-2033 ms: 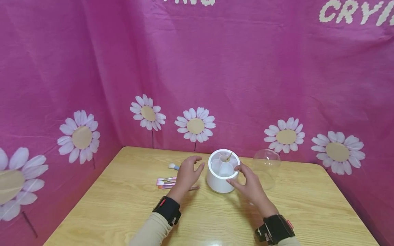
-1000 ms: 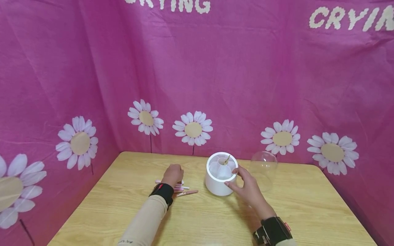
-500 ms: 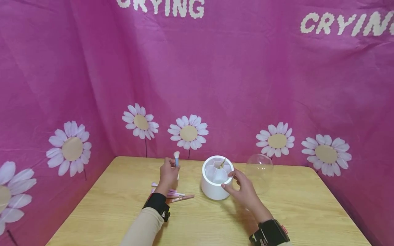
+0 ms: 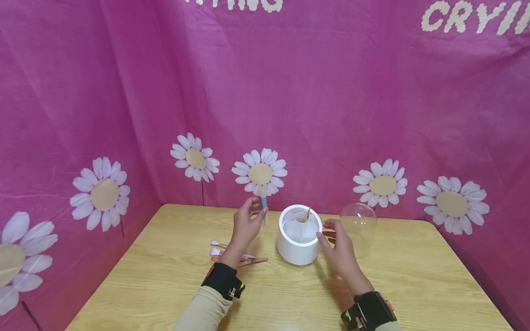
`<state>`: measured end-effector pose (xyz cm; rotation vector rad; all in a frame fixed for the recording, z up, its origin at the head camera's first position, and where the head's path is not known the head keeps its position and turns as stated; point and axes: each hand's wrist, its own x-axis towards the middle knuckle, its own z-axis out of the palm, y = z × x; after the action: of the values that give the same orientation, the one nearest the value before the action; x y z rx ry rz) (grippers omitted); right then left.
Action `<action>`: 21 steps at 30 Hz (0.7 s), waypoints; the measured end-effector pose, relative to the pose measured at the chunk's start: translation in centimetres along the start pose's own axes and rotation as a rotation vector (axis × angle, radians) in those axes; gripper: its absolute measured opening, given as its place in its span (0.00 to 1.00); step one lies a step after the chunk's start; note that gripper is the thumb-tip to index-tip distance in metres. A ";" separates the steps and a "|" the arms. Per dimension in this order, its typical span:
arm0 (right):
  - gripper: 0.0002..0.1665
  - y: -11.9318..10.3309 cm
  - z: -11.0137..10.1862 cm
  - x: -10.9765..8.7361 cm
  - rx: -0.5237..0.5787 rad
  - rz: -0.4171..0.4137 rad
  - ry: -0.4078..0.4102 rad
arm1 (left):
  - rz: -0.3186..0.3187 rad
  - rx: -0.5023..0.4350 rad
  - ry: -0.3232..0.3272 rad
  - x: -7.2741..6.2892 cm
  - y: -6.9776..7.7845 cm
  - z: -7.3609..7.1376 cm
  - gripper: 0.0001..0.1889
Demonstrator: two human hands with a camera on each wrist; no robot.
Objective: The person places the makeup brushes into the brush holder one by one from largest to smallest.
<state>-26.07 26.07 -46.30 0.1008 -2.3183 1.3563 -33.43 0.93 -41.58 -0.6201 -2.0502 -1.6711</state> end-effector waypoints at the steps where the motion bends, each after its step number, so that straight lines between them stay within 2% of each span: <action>1: 0.21 -0.1 -0.1 0.1 0.003 0.015 0.010 | 0.004 -0.003 -0.002 0.1 0.3 0.2 0.12; 6: 0.22 -0.4 -0.3 -0.1 -0.022 0.035 0.020 | -0.043 -0.034 -0.034 0.1 1.6 0.9 0.11; 9: 0.25 -0.6 -0.2 -0.4 -0.052 0.009 0.000 | -0.035 -0.040 -0.051 0.0 2.2 1.3 0.11; 14: 0.26 -0.7 0.1 -0.8 -0.061 -0.022 -0.025 | 0.018 -0.006 -0.067 -0.1 2.4 1.9 0.11; 21: 0.22 -0.2 0.2 -0.5 -0.070 0.005 -0.025 | -0.021 -0.047 -0.104 -0.6 2.3 2.3 0.12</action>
<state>-25.66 25.76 -46.45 0.0909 -2.3859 1.2819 -31.72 3.55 -40.55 -0.7181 -2.1010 -1.7377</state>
